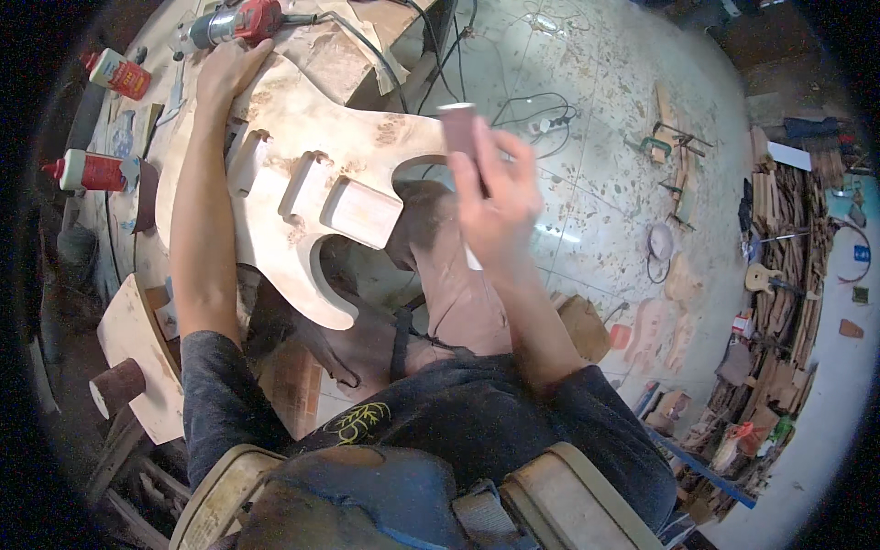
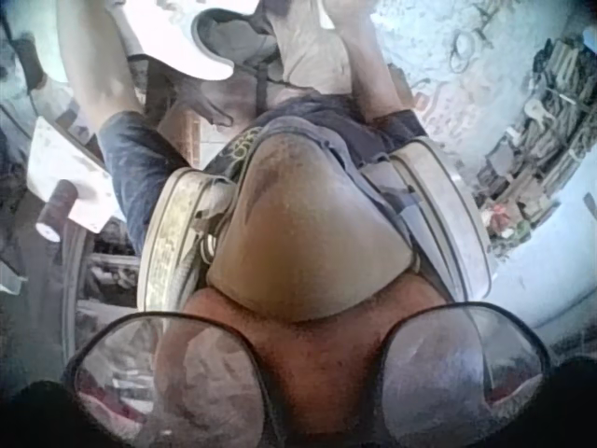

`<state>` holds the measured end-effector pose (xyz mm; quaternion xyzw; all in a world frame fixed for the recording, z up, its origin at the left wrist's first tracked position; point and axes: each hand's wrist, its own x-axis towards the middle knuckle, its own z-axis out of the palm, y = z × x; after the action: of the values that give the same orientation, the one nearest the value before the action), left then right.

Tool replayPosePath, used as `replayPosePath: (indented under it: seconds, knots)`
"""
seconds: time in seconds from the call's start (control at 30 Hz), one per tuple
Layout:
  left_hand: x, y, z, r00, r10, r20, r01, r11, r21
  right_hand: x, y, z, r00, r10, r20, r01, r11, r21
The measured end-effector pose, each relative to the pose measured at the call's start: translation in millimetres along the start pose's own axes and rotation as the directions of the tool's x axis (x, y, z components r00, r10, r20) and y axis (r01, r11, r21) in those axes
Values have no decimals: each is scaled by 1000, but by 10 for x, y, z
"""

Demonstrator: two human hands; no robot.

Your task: The person sands the wooden surface of a guitar body by hand using a piece of sandpaper, moving it along the curves and inner cavities of the instrument.

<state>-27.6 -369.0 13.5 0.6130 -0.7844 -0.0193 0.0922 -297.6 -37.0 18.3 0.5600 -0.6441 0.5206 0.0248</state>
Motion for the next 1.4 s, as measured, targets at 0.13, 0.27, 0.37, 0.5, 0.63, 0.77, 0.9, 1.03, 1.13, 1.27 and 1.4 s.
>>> replayPosePath:
  seconds: [0.13,0.27,0.37,0.5,0.63,0.77,0.9,1.03,1.13,1.27,1.4]
  knots:
    - [-7,27,-45,1000,-18,8,18,1000,-18,-164,-266,151,964,-41,263,46,999,-13]
    - [-32,25,-92,1000,24,11,-24,1000,-14,26,121,-428,800,-66,597,-91,969,229]
    - [-39,8,-52,1000,5,8,-5,1000,19,-129,306,-834,797,68,600,-245,944,220]
    - [-56,44,-70,999,16,-29,-17,999,-33,-538,490,-973,731,388,562,-631,699,338]
    - [-142,252,-157,995,102,-16,-103,990,-95,-745,475,-1064,662,377,648,-707,601,372]
    - [-355,324,-112,972,227,-60,-234,959,-160,-916,550,-1114,455,380,806,-839,486,244]
    - [-849,796,-232,952,297,-74,-306,912,-275,-1137,803,-1162,443,398,803,-836,508,209]
    - [-2030,1538,-250,886,462,38,-450,877,-168,-1354,1000,-1235,434,562,704,-891,383,244]
    - [-2991,2056,-334,831,555,41,-542,823,-170,-1141,895,-1290,401,649,646,-916,278,288]
    - [-3721,2265,-553,680,732,42,-618,602,-506,-1040,892,-1340,434,646,629,-898,253,360]
    - [-3889,2150,-578,876,441,-197,-480,749,-456,-1082,992,-1367,478,620,623,-876,283,391]
